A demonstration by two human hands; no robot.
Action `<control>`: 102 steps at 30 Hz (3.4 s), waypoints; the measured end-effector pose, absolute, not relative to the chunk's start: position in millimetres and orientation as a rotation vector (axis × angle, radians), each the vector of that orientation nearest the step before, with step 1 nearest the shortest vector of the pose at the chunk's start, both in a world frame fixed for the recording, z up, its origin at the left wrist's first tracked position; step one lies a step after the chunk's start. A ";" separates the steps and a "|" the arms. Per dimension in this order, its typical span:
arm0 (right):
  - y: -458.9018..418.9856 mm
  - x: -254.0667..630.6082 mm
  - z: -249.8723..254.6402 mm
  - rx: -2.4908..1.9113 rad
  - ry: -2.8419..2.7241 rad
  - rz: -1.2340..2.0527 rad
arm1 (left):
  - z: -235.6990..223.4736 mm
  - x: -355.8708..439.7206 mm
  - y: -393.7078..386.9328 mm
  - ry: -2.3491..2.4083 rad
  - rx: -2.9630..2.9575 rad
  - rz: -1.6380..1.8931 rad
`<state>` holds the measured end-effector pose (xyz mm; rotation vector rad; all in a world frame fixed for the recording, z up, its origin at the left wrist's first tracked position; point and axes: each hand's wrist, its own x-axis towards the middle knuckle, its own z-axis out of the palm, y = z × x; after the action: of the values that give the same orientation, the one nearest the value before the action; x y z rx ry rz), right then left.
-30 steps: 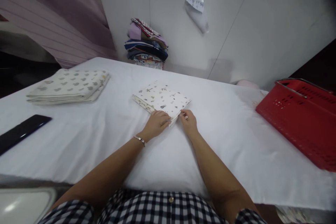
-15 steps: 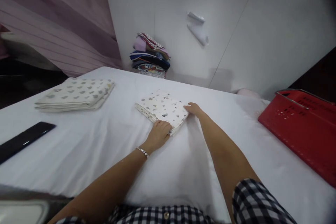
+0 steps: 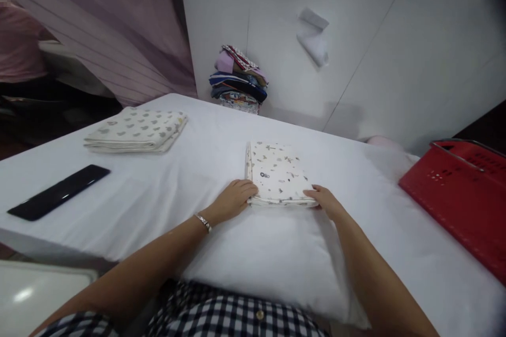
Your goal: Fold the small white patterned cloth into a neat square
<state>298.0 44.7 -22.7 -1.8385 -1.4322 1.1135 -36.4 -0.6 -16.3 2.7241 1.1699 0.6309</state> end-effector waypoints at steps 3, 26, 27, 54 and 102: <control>26.5 293.2 -18.8 -1.800 -1.565 0.613 | -21.7 -34.4 -6.8 1.227 2.600 0.719; 15.1 161.7 -10.2 -1.111 -2.265 0.583 | -21.3 -4.8 -36.8 1.707 1.770 1.019; 14.5 161.7 -10.4 -1.115 -2.248 0.610 | -21.5 -4.8 -36.0 1.719 1.755 1.002; -1.1 160.1 -24.5 -1.043 -2.247 0.386 | -28.1 -1.4 -27.7 1.688 1.442 1.004; -4.0 157.6 -29.6 -1.008 -2.030 0.433 | -30.7 -2.6 -33.9 1.583 1.460 1.130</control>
<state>157.6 -4.0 -29.6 -1.0084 -2.0299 0.4332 -2.6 -33.9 -30.7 1.4597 1.5826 1.1296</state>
